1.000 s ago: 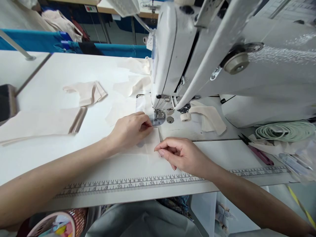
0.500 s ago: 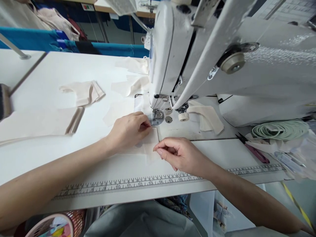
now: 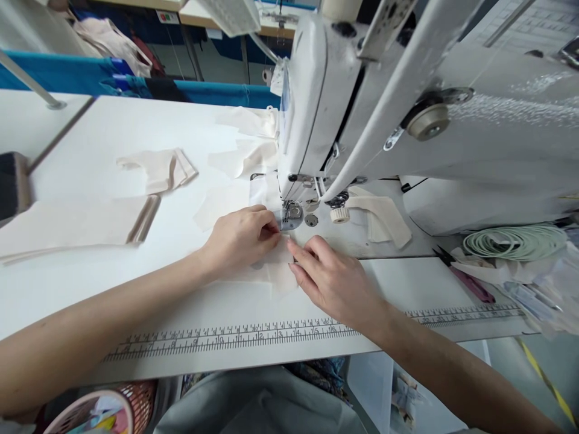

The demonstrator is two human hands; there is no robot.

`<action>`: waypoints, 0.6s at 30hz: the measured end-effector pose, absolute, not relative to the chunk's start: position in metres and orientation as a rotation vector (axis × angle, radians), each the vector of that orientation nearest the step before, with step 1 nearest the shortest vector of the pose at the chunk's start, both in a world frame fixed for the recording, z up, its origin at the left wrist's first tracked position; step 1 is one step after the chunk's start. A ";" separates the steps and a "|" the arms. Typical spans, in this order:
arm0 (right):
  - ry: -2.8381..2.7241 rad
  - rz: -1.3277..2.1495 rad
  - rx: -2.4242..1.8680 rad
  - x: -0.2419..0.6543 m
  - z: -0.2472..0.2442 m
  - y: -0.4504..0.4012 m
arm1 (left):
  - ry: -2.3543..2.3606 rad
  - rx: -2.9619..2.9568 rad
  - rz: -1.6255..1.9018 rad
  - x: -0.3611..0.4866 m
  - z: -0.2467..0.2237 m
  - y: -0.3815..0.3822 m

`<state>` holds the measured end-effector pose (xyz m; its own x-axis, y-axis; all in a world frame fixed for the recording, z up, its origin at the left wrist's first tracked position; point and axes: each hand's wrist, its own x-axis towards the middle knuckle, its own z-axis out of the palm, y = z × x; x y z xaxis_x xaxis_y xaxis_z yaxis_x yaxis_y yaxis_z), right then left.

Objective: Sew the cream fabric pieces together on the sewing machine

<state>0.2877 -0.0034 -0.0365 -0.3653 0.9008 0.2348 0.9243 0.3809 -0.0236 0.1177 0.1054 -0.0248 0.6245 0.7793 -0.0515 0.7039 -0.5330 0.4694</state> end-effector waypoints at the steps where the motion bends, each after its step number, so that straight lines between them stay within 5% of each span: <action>1: -2.447 -0.212 -1.637 0.287 -0.036 -0.004 | 1.172 2.402 0.222 0.117 -0.024 0.105; 9: -2.506 -0.415 -1.588 0.283 -0.035 -0.004 | 1.279 2.747 0.501 0.107 -0.008 0.120; 18: -2.480 -0.416 -1.578 0.282 -0.037 -0.004 | 1.046 2.981 0.351 0.113 -0.027 0.142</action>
<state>0.2817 -0.0036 -0.0365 -0.4242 0.8574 0.2913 0.9056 0.4001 0.1410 0.1132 0.1418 -0.0271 0.7593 0.6127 0.2193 0.6209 -0.7830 0.0380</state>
